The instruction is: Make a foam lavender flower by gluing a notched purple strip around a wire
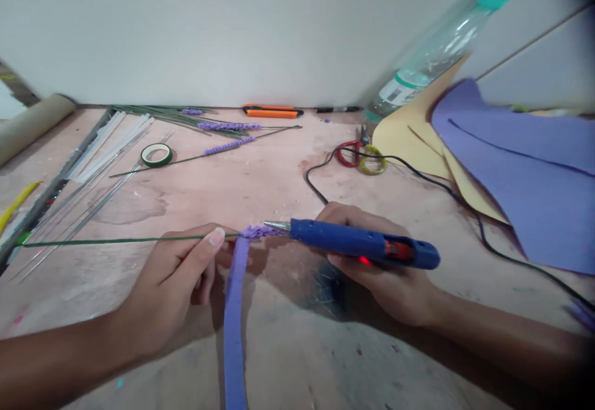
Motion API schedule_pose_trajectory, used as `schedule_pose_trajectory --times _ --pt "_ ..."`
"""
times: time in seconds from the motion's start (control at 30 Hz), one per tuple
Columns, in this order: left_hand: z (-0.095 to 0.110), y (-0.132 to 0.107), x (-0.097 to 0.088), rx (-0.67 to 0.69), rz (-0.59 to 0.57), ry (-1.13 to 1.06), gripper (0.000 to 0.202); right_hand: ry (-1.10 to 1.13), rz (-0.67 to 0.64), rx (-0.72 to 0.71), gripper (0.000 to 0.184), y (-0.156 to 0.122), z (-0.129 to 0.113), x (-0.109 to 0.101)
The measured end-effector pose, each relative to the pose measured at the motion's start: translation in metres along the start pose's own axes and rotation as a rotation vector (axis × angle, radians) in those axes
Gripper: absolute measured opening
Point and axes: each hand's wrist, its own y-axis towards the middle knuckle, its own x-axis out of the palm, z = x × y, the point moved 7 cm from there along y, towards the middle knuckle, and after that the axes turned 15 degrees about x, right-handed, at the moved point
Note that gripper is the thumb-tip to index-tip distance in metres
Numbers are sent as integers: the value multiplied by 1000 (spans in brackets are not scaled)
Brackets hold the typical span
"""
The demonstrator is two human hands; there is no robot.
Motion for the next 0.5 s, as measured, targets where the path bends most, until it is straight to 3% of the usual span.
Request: schedule_pose_trajectory --times 0.27,0.5 --pt "1 3 2 28 6 -31 55 -15 -7 -19 8 0 -4 1" --pt "-3 3 -4 33 -17 0 55 -286 41 56 12 36 -12 -38"
